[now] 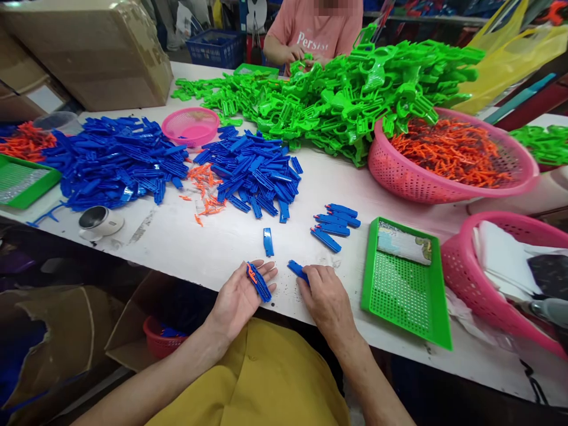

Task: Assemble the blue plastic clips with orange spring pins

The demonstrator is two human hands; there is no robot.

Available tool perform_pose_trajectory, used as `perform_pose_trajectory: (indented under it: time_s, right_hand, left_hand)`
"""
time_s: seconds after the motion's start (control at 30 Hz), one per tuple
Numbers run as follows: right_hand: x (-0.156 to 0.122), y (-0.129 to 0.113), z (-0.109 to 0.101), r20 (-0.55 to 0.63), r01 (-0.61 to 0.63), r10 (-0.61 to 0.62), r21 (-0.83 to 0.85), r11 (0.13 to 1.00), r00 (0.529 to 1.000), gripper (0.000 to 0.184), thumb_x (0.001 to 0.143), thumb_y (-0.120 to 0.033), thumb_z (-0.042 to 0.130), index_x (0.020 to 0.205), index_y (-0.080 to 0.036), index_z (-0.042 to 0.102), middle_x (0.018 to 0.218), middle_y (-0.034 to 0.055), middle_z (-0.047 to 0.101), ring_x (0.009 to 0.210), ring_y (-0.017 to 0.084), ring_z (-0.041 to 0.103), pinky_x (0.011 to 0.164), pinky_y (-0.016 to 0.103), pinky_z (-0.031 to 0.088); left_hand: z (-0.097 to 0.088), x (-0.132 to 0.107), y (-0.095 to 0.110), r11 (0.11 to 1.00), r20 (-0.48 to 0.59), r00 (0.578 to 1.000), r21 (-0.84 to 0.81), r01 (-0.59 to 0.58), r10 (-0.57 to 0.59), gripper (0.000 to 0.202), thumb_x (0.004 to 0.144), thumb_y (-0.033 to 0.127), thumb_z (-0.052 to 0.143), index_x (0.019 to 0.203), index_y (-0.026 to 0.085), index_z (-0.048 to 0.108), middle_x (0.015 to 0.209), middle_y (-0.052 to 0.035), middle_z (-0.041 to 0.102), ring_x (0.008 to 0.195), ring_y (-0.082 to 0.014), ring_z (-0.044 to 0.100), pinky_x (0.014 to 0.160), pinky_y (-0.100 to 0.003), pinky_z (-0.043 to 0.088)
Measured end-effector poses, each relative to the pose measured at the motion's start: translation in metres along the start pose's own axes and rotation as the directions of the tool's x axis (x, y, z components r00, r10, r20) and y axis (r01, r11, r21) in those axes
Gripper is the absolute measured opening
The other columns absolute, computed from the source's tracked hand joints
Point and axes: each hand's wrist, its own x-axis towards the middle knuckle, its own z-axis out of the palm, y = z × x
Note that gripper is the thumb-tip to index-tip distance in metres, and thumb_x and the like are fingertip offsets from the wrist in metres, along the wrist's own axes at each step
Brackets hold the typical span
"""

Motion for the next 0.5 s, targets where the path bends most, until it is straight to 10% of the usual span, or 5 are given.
perform_pose_trajectory:
  time_s: [0.5]
  right_hand:
    - [0.007, -0.081, 0.006, 0.007, -0.159, 0.177, 0.471, 0.867, 0.984, 0.009, 0.093, -0.026, 0.057, 0.1, -0.022, 0.059, 0.093, 0.0037, 0.065, 0.083, 0.017, 0.064, 0.071, 0.03, 0.053]
  left_hand:
    - [0.0, 0.001, -0.009, 0.997, 0.073, 0.996, -0.055, -0.049, 0.053, 0.043, 0.1, 0.046, 0.041, 0.098, 0.014, 0.069, 0.112, -0.0133, 0.071, 0.108, -0.0233, 0.064, 0.103, -0.039, 0.047]
